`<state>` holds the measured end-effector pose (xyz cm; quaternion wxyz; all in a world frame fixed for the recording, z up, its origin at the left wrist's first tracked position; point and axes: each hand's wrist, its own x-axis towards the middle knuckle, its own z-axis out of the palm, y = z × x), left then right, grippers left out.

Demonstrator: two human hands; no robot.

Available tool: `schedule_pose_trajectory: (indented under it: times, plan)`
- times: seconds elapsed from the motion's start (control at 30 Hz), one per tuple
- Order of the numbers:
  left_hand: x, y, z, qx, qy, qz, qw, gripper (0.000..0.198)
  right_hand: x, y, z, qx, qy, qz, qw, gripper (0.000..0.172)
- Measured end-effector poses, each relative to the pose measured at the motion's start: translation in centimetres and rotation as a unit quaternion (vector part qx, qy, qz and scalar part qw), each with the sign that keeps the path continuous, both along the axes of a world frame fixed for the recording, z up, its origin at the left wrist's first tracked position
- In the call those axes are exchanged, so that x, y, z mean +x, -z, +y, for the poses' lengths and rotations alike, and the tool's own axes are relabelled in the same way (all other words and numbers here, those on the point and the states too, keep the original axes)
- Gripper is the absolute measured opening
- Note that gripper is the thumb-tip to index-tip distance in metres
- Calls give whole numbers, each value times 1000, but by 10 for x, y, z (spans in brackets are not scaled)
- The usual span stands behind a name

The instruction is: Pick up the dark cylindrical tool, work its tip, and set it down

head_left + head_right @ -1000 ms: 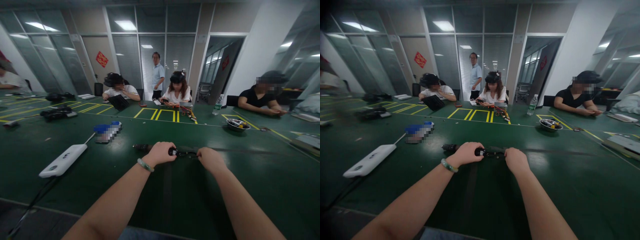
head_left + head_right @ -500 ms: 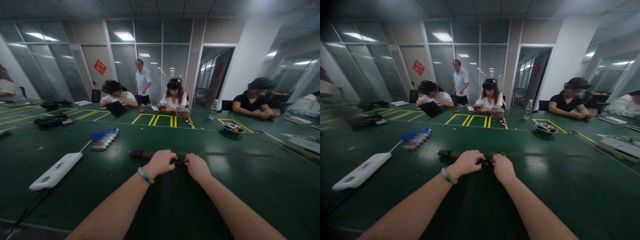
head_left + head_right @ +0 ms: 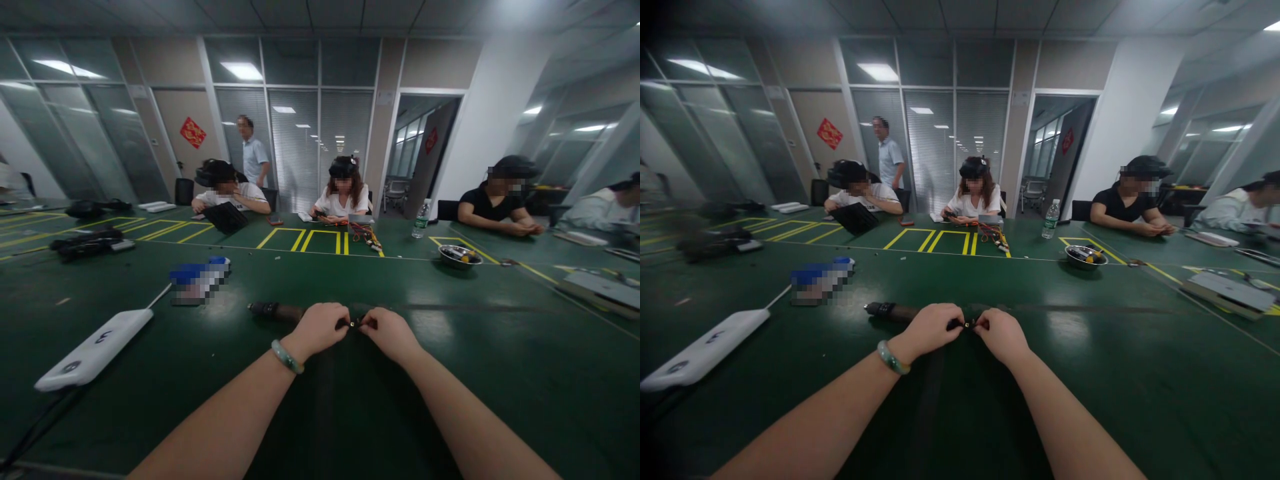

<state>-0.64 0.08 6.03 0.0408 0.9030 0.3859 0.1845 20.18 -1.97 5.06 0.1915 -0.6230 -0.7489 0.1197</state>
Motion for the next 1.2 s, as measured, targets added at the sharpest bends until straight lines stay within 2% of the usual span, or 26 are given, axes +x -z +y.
schedule_pose_trajectory:
  times: [0.43,0.6,0.8,1.2]
  plan:
    - [2,7,5,4,71,-21,997,10,-4,-8,-5,-12,-10,34,999,6]
    - [3,6,5,-8,66,-12,998,9,-3,-4,-2,-54,9,65,996,12]
    - [1,4,5,-51,49,-29,997,11,-6,-7,-5,-20,19,65,998,12]
    - [0,6,7,-71,41,-20,996,14,-4,-9,-4,-51,5,65,997,15]
